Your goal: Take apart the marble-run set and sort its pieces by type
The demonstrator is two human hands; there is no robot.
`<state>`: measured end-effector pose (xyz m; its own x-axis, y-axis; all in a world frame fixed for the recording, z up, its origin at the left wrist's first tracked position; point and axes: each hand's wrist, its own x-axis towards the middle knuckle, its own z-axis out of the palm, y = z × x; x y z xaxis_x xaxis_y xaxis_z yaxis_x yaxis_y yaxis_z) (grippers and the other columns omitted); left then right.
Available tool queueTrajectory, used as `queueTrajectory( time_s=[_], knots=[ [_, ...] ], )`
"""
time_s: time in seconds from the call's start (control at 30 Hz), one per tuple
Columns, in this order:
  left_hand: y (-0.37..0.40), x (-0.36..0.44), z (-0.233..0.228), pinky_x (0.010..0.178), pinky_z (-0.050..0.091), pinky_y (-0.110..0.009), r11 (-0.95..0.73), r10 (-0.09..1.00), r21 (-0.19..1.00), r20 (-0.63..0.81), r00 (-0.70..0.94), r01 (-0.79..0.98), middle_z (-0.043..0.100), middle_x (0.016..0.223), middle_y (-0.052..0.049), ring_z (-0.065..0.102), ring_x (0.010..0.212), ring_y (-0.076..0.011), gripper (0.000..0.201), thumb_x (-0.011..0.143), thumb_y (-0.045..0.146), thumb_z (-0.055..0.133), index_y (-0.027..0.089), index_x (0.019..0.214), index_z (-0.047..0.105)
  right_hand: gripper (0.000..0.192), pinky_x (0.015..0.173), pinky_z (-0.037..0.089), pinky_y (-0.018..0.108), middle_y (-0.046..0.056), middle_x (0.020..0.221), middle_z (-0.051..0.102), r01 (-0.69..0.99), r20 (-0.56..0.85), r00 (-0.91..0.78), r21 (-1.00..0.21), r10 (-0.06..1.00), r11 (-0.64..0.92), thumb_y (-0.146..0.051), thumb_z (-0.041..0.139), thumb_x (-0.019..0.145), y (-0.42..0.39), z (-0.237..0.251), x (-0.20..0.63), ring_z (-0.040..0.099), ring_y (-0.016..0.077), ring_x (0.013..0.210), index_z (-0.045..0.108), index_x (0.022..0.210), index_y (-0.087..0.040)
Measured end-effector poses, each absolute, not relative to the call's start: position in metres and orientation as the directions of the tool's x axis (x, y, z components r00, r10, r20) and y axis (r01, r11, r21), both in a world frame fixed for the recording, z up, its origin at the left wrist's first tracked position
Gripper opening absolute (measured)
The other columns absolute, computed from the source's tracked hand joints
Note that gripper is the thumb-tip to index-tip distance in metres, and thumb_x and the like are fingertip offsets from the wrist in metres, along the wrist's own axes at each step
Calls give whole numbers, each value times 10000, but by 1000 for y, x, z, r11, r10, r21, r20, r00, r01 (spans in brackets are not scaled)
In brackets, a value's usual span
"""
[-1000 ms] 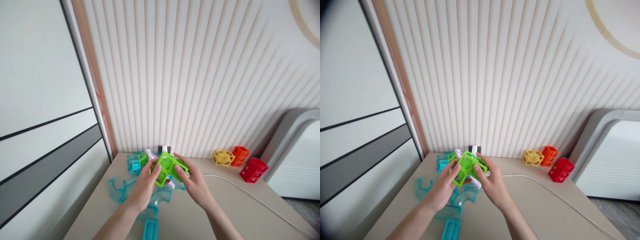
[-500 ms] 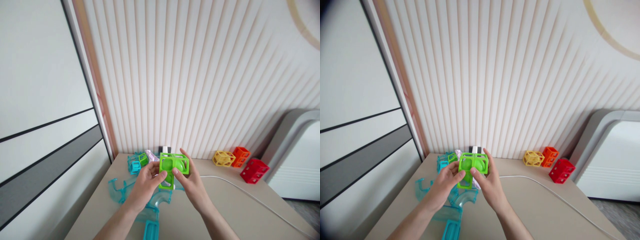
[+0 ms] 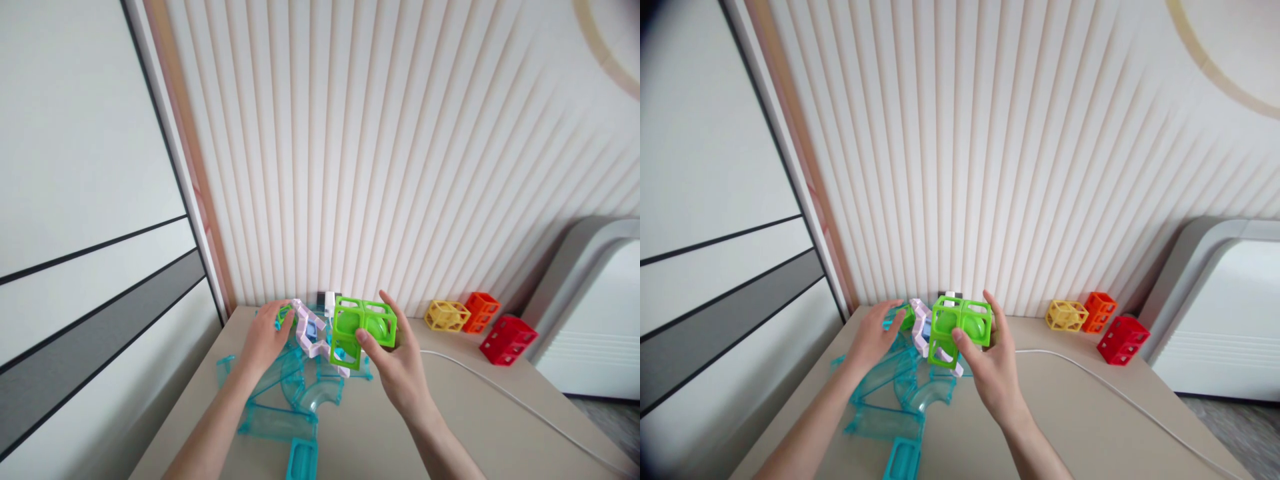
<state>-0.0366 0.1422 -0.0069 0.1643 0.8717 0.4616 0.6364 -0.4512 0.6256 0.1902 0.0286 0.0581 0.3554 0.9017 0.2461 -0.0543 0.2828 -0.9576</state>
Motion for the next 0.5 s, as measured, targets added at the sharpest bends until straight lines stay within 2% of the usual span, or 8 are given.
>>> queueTrajectory(
  time_s=[0.07, 0.3, 0.4, 0.5],
  knots=[
    [162, -47, -27, 1066, 459, -531, -417, 882, 575, 442, 161, 704, 739, 1163, -153, 644, 1180, -347, 309, 925, 337, 527, 184, 1147, 679, 899, 699, 647, 347, 62, 1049, 751, -53, 254, 365, -955, 896, 292, -502, 863, 734, 29, 57, 191, 753, 251, 849, 438, 1479, -233],
    [179, -53, -70, 1052, 449, -552, -386, 898, 428, 378, 226, 817, 709, 1230, -222, 639, 1200, -389, 282, 890, 246, 526, 134, 1086, 695, 836, 704, 640, 332, 42, 1021, 741, -62, 255, 385, -952, 887, 300, -494, 850, 749, 34, 54, 192, 748, 241, 849, 457, 1444, -243],
    [180, -53, -76, 1011, 479, -521, -383, 900, 397, 365, 239, 834, 719, 1203, -201, 664, 1158, -372, 242, 895, 237, 537, 148, 1067, 683, 821, 715, 640, 338, 42, 1035, 738, -58, 256, 385, -952, 886, 300, -493, 845, 755, 33, 54, 192, 747, 243, 857, 459, 1438, -253],
    [181, -53, -80, 943, 509, -450, -386, 896, 380, 372, 244, 840, 734, 1115, -137, 685, 1078, -321, 179, 890, 208, 553, 184, 1038, 650, 817, 714, 640, 346, 46, 1039, 736, -47, 253, 374, -956, 892, 291, -502, 838, 759, 32, 55, 191, 747, 252, 868, 454, 1438, -260]
  ],
)
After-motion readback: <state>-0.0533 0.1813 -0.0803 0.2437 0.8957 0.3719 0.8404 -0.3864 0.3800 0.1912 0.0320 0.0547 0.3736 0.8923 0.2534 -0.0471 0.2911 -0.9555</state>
